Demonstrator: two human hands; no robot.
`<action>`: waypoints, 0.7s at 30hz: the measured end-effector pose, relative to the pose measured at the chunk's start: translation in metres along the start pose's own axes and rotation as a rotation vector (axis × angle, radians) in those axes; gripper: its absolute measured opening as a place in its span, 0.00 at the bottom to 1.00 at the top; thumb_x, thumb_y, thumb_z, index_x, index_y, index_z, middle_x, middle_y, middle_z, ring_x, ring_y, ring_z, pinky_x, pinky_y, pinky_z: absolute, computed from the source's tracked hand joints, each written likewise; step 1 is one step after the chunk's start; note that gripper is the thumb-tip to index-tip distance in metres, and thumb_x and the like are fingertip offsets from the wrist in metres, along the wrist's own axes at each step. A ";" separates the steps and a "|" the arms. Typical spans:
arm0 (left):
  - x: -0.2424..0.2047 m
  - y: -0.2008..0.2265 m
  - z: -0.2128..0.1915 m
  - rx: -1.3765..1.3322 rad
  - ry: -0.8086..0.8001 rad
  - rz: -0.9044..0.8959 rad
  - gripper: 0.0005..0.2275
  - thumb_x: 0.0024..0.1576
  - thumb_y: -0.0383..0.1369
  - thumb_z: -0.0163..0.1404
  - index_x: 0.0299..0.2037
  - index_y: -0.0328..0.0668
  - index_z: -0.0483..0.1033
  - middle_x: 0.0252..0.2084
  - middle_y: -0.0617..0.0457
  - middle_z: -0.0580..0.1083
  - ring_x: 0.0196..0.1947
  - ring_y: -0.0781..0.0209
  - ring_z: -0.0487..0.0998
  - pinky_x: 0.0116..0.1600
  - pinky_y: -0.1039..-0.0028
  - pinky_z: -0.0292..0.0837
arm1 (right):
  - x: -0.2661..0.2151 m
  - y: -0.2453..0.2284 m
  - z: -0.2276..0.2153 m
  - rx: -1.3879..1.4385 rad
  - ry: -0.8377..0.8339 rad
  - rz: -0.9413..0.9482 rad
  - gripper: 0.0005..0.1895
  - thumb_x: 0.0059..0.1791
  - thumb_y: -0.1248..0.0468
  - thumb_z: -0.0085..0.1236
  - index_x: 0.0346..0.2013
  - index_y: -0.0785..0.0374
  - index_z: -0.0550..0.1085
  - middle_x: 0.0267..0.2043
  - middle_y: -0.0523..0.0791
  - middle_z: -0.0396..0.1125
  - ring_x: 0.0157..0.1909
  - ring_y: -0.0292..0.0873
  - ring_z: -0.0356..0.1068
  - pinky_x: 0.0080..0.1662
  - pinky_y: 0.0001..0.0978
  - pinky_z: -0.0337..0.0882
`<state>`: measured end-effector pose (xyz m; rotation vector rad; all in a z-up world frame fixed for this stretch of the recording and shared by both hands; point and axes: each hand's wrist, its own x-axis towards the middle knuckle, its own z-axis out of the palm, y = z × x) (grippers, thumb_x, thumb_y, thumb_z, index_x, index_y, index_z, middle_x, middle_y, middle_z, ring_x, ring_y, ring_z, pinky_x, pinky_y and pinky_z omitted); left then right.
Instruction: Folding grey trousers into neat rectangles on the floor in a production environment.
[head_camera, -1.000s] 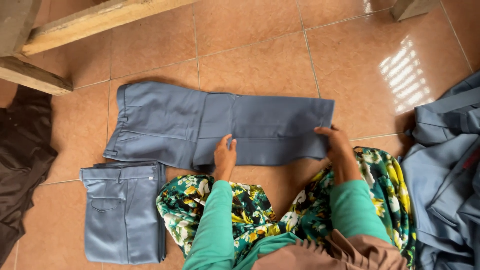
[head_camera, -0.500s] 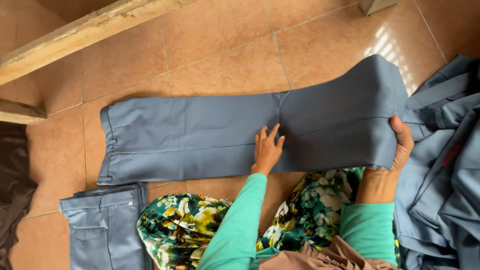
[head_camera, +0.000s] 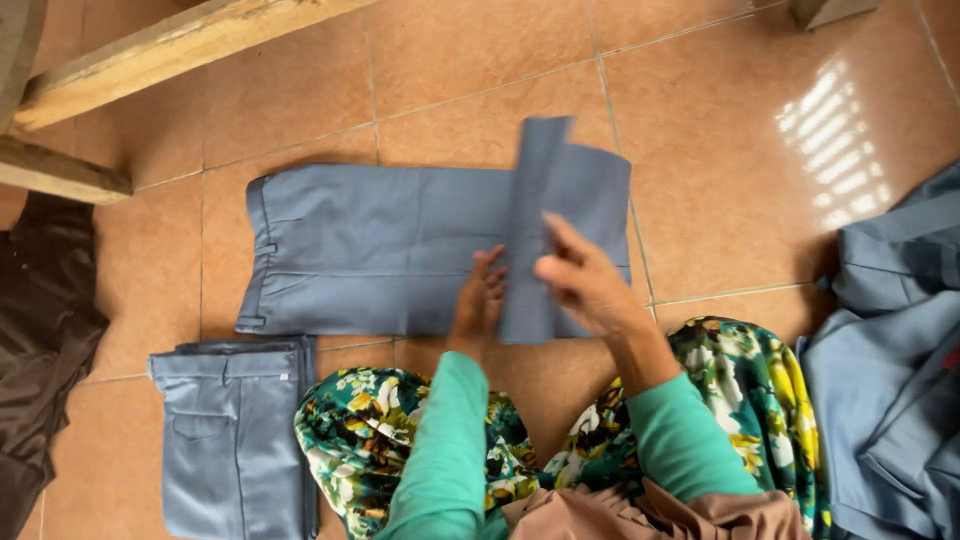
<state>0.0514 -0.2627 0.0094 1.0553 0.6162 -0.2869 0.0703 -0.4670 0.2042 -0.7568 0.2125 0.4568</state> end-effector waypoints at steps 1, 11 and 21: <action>-0.013 0.010 -0.018 -0.069 0.071 0.002 0.29 0.63 0.59 0.40 0.71 0.59 0.61 0.63 0.46 0.66 0.55 0.54 0.66 0.58 0.68 0.63 | 0.002 0.010 0.006 -0.145 -0.139 0.003 0.38 0.44 0.71 0.64 0.69 0.61 0.63 0.50 0.52 0.70 0.48 0.49 0.74 0.50 0.46 0.79; 0.003 0.011 -0.130 0.660 0.519 0.210 0.27 0.51 0.37 0.64 0.63 0.50 0.75 0.60 0.45 0.75 0.63 0.50 0.73 0.63 0.62 0.71 | 0.059 0.027 -0.121 -1.168 0.219 -0.183 0.25 0.52 0.61 0.62 0.65 0.54 0.73 0.49 0.53 0.73 0.53 0.53 0.74 0.51 0.48 0.76; 0.019 0.043 -0.145 0.980 0.455 0.288 0.33 0.58 0.33 0.57 0.75 0.54 0.56 0.69 0.37 0.65 0.66 0.42 0.69 0.69 0.58 0.67 | 0.074 0.059 -0.174 -1.599 0.354 -0.120 0.37 0.47 0.49 0.65 0.66 0.67 0.71 0.46 0.57 0.73 0.50 0.64 0.74 0.50 0.58 0.74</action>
